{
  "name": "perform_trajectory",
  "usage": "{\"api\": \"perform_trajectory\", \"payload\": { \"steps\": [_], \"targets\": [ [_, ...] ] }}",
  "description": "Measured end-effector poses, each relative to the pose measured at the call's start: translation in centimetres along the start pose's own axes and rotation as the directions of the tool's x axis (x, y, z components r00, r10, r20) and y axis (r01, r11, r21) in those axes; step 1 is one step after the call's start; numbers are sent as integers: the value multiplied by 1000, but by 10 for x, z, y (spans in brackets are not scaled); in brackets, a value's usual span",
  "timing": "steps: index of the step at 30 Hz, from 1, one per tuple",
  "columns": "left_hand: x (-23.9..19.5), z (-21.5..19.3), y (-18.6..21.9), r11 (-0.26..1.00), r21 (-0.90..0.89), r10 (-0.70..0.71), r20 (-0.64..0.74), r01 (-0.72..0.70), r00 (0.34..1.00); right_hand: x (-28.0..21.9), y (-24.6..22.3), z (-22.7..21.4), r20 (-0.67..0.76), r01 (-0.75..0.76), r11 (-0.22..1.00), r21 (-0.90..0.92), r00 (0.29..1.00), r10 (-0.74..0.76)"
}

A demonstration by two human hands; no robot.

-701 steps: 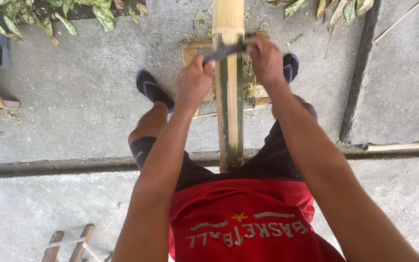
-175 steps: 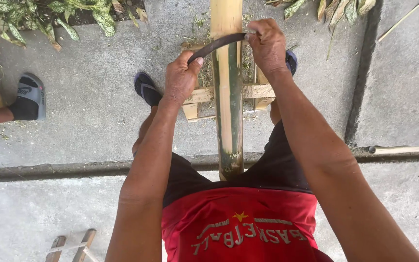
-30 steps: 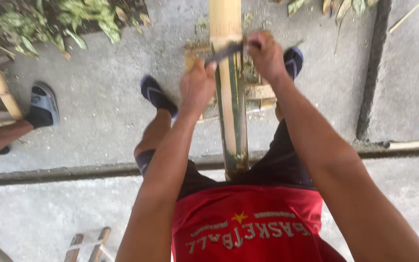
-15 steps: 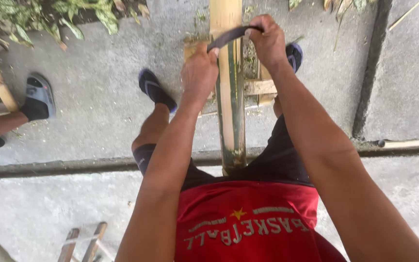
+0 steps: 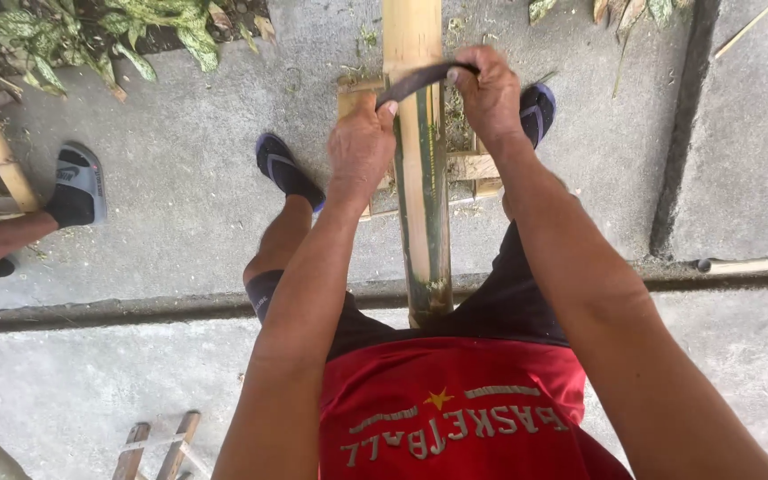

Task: Shaving and smoothing a long piece of bamboo with a knife while it is placed on a wooden stand.

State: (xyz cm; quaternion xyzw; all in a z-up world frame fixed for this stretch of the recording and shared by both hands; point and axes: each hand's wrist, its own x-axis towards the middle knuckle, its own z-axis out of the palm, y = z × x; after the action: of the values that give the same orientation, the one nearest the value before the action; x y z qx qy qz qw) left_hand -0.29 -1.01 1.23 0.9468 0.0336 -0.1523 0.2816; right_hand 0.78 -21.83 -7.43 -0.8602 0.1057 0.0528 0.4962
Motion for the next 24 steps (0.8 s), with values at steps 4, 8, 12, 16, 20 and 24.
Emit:
{"api": "perform_trajectory", "payload": {
  "steps": [4, 8, 12, 16, 20, 24],
  "targets": [
    [-24, -3, -3, 998, 8, -59, 90, 58, 994, -24, 2, -2, 22, 26, 997, -70, 999, -25],
    [-61, -4, -1, 993, 45, -114, 176, 108, 978, -72, 5, -7, 104, -32, 999, 12, 994, 31],
    [-99, 8, -17, 973, 37, -227, 335, 228, 915, -112, 19, -7, 110, -25, 997, -75, 993, 33],
    [-86, 14, -14, 989, -49, -126, 195, 138, 973, -84, 26, -7, 24, 151, 988, -35, 988, -150],
    [-48, 13, -3, 997, -24, -78, 12, 78, 997, -44, -2, -9, 36, -28, 997, -72, 999, 30],
    [-64, 18, -13, 994, -28, -105, 8, 105, 994, -57, 37, 7, 3, 42, 997, -64, 999, -42]
  ]
}}
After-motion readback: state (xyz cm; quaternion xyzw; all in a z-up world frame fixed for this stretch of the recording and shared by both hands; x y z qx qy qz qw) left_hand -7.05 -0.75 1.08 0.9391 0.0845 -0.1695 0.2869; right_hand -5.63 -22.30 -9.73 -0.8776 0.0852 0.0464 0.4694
